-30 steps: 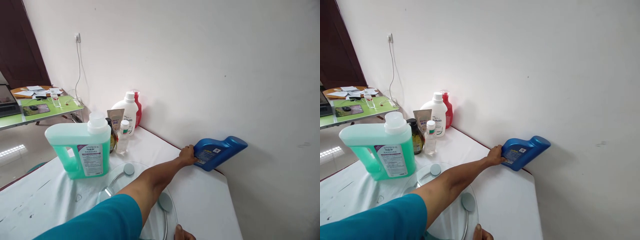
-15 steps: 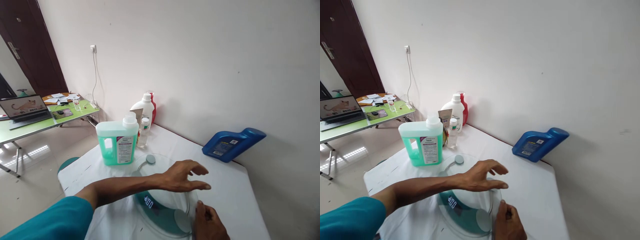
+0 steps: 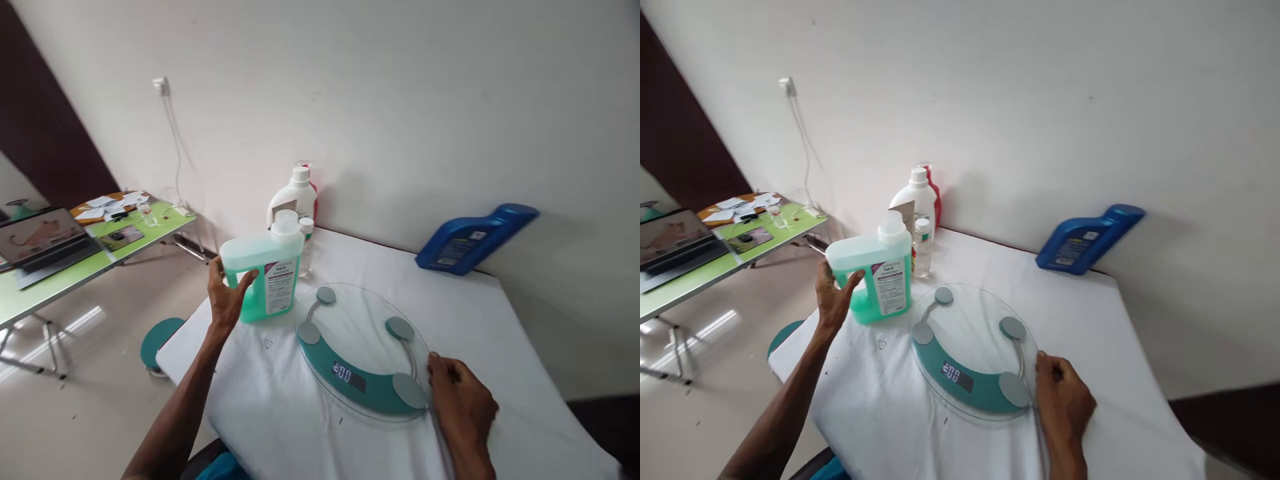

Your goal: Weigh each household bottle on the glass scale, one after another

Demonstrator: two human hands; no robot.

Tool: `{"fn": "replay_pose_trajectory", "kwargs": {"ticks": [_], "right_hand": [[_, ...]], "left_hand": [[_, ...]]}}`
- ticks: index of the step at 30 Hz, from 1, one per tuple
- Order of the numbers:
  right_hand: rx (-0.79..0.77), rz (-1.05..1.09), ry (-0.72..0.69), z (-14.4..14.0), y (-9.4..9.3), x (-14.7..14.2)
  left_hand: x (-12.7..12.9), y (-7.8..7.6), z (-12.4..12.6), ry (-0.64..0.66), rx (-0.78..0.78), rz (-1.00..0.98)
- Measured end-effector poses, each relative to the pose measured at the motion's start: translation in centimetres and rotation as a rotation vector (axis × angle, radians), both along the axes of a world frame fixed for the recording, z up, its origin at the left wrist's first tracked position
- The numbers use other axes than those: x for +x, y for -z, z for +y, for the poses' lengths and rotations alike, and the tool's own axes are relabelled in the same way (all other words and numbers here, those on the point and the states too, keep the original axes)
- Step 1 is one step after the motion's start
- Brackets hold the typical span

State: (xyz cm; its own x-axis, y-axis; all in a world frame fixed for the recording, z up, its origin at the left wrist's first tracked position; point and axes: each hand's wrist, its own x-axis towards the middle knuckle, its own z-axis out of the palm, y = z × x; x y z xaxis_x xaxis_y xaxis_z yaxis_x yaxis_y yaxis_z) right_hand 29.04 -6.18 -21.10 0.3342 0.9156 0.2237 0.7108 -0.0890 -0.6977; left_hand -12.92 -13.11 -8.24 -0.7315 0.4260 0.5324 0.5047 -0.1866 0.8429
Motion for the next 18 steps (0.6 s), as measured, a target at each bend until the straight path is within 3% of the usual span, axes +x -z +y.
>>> {"fn": "replay_pose_trajectory", "kwargs": {"ticks": [3, 7, 13, 18], "right_hand": [[-0.026, 0.128, 0.007, -0.6, -1.2, -1.1], [0.022, 0.133, 0.038, -0.6, -2.2, -1.9], [0.019, 0.164, 0.026, -0.6, -2.3, -2.0], [0.021, 0.165, 0.041, -0.1, -1.9, -1.9]], "left_hand": [[-0.8, 0.4, 1.4, 0.193, -0.093, -0.195], [-1.4, 0.4, 2.8, 0.271, -0.043, -0.319], [-1.9, -0.5, 2.3, 0.217, -0.024, -0.300], [-1.8, -3.9, -0.2, 0.161, 0.050, -0.212]]}}
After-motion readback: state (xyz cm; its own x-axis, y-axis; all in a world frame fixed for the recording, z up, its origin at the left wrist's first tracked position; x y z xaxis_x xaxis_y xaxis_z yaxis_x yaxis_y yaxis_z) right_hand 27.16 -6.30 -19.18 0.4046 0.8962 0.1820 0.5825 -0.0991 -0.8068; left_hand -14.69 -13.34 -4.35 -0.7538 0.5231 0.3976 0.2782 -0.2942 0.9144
